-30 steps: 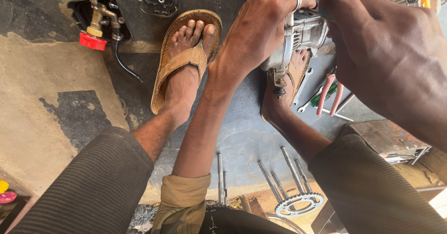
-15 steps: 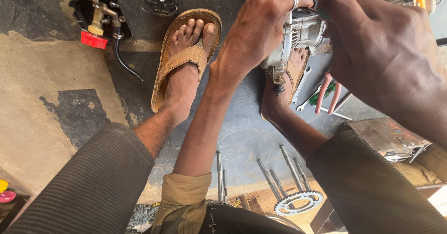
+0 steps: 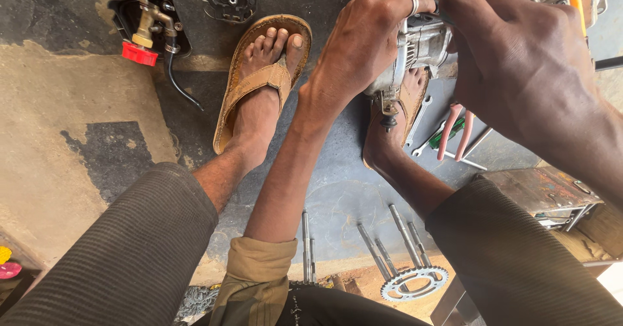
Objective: The person works on a small red engine placed on the floor, using pliers to remove a wire and a screwdriver to adjust internal components. The person manipulates the engine casing and internal parts while seated on the floor.
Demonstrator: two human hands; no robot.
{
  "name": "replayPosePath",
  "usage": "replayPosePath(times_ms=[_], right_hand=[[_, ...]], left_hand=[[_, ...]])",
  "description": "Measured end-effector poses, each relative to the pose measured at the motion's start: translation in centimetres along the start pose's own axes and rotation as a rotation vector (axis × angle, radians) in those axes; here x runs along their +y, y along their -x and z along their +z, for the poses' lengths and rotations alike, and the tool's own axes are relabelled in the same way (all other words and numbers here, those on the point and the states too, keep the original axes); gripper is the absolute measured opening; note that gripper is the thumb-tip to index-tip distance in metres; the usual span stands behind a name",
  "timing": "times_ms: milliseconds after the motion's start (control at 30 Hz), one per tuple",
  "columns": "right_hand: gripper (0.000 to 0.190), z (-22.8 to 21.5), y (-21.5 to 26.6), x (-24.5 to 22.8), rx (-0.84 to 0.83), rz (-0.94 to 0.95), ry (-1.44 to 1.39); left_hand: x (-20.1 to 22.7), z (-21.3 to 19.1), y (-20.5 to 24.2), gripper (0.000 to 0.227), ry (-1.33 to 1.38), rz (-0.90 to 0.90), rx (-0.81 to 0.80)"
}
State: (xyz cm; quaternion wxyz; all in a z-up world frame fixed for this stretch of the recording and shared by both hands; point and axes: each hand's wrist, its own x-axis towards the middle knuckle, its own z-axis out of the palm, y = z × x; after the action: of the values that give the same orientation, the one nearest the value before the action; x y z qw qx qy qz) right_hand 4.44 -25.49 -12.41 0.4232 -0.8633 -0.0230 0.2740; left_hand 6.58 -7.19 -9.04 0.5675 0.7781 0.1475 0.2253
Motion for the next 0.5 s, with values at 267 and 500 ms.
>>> replayPosePath(times_ms=[267,500], right_hand=[[0.062,0.1,0.1,0.7,0.034,0.002,0.014],[0.061,-0.4,0.0,0.1,0.0,0.009,0.229]], left_hand=[[-0.1,0.2,0.2,0.02,0.002,0.025,0.034],[-0.4,1.3,0.1,0.014,-0.115,0.055,0.049]])
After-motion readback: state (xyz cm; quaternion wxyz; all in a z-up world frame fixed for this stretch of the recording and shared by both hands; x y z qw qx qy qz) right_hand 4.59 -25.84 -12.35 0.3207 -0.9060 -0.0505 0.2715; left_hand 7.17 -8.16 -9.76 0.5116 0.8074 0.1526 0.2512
